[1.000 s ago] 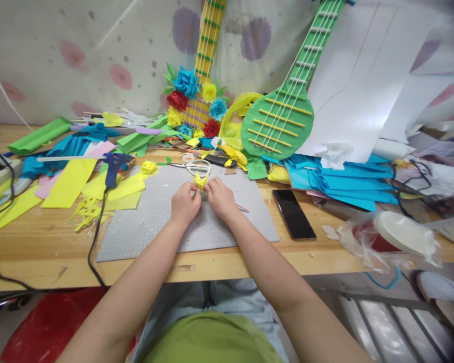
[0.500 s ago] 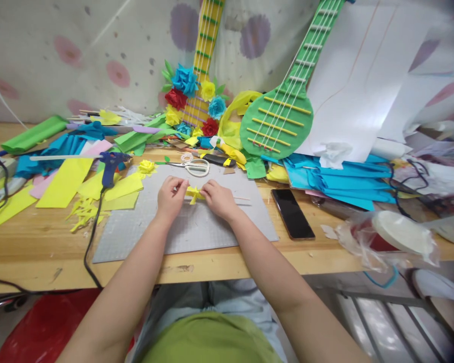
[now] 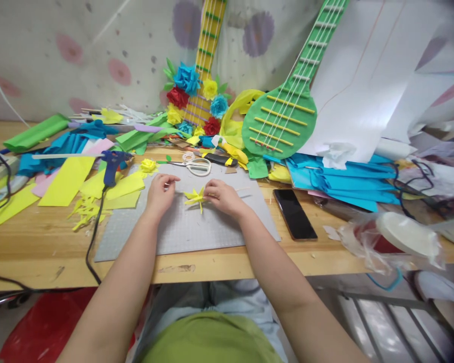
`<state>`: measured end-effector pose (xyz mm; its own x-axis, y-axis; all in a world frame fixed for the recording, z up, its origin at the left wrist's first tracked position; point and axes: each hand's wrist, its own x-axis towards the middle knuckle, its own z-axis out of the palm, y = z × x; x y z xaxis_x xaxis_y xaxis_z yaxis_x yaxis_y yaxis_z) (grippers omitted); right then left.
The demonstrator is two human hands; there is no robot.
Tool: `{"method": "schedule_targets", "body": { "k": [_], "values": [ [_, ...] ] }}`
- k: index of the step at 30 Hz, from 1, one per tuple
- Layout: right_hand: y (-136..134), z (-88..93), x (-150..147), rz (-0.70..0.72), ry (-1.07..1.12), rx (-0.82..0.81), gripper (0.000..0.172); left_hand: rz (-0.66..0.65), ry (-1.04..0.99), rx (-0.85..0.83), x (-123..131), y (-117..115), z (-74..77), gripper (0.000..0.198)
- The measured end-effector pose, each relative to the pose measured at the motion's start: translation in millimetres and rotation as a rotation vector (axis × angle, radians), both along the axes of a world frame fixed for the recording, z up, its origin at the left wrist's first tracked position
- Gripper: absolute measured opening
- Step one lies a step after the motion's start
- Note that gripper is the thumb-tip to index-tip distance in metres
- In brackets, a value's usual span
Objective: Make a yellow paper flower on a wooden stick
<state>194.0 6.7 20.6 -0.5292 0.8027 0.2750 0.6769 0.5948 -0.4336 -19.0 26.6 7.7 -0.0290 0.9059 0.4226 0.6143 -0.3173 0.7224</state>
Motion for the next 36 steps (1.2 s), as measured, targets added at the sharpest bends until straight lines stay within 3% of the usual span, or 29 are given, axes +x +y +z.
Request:
{"method": "schedule_targets", "body": {
  "k": [7,12,20,25,27,31,36],
  "values": [
    [6,-3.3,11,0.124,0.069,-0.091,0.012,-0.365,0.239,-0.045,-2,7,-7.1,0.022],
    [6,-3.5,12,0.12,0.069,-0.166,0.01,-0.45,0.236,-0.088,2,14,-10.6,0.019],
    [4,-1.7,11,0.108,0.101,-0.205,0.011,-0.387,0.195,-0.078,7,12,-6.7,0.008],
    [5,-3.2,10,0.057,0.125,-0.17,0.013,-0.074,0.107,0.152,25,-9,5.2,0.012],
    [6,-4.3,10,0.044,0.126,-0.159,0.013,-0.115,0.157,0.201,30,-17,8.4,0.01],
    [7,-5.7,9,0.026,0.13,-0.141,0.014,-0.311,0.313,0.145,36,-22,7.0,0.017],
    [6,-4.2,7,-0.01,0.115,-0.112,0.015,-0.304,0.345,0.118,34,-19,3.9,0.016]
  ]
}}
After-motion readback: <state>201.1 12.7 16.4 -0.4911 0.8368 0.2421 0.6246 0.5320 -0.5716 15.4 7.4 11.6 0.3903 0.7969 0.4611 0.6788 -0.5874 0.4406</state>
